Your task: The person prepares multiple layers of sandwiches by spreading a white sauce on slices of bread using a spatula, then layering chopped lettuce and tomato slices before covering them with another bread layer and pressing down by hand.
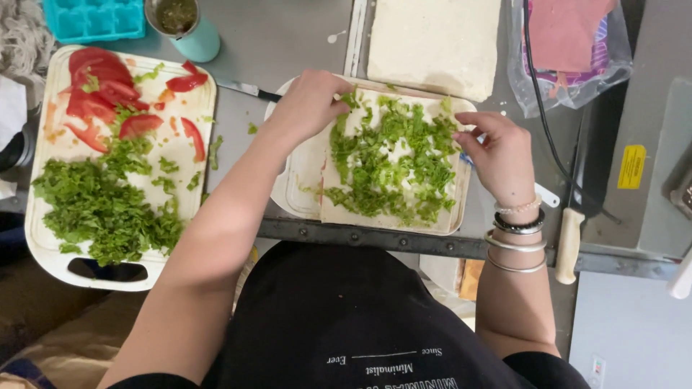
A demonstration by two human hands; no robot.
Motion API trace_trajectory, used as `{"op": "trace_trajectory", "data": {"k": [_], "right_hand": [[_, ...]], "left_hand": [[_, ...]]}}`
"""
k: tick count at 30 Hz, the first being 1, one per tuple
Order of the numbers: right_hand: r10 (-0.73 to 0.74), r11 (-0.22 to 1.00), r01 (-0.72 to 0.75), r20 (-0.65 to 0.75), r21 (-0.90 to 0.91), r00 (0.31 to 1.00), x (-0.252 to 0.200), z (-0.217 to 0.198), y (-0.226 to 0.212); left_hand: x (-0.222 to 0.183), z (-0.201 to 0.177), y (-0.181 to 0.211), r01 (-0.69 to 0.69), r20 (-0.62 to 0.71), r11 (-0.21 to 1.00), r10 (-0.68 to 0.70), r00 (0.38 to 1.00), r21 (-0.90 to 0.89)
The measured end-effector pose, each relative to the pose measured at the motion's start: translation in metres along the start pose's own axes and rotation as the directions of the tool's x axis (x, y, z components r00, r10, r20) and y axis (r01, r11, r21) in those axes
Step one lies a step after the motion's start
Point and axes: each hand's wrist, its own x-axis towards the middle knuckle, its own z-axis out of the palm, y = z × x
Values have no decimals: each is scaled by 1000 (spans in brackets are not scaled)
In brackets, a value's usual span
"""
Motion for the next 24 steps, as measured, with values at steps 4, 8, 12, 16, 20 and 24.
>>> {"op": "trace_trajectory", "data": {"k": [4,8,12,16,20,24], "right_hand": [[-51,994,49,-17,-92,999,-13,-9,3],[-23,989,21,-8,-149,1000,-18,27,31],[-64,965,90,111,-246,992,-14,65,8],[-109,984,129,153,-124,982,-5,54,-3],[-136,978,157,156,-136,978,-11,29,-16],[-175,943,228,221,-243,959,-23,48,-5]], "left_hand": [[-9,4,-1,-34,-30,960,44,999,279],[-40,11,9,-80,102,950,51,993,301],[-47,61,-17,-53,132,939,9,991,340],[-39,53,20,-79,122,941,41,992,330],[-10,70,44,-291,32,907,296,955,305],[40,134,-16,-355,-11,764,428,904,539]]}}
